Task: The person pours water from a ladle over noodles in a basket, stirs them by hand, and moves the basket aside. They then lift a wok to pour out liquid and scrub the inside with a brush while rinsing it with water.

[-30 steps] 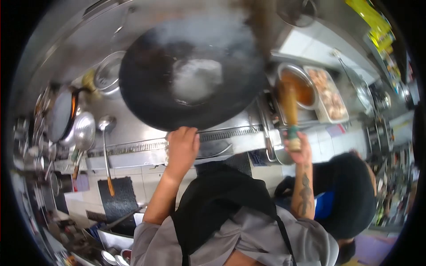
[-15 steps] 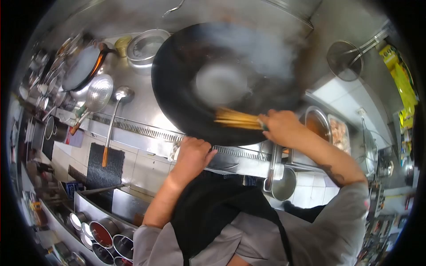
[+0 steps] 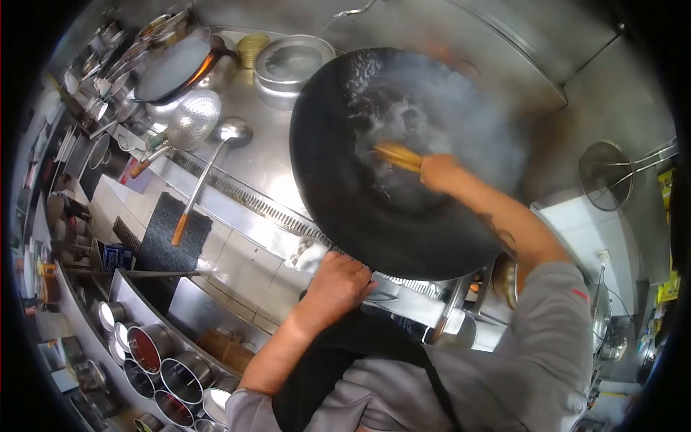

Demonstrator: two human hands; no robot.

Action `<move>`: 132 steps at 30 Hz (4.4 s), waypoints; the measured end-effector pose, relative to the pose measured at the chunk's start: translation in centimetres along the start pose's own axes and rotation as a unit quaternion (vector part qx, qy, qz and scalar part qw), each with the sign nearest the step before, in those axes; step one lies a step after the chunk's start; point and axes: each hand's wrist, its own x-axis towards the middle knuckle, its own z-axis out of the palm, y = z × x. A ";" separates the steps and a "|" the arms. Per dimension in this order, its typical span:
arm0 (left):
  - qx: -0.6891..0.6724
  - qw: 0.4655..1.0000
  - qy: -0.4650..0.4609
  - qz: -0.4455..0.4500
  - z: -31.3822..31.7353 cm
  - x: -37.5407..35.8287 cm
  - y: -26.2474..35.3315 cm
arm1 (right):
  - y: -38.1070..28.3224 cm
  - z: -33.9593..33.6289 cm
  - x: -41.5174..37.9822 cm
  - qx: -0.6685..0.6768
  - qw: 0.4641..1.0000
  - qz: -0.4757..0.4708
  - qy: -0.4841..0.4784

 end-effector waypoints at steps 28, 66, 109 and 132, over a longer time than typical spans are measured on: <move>0.024 1.000 0.008 0.003 0.4 -0.7 0.4 | 2.7 0.0 5.8 0.084 0.994 0.065 -0.007; 0.004 1.000 0.000 -0.013 1.6 -0.5 0.3 | 3.0 -2.2 7.7 -0.039 0.997 0.055 0.028; 0.002 1.000 0.000 -0.026 1.4 0.2 1.8 | -6.6 1.2 3.4 0.203 0.979 0.032 0.020; 0.009 1.000 0.004 -0.018 1.2 0.0 1.5 | 7.5 0.3 1.9 0.022 0.995 0.092 -0.023</move>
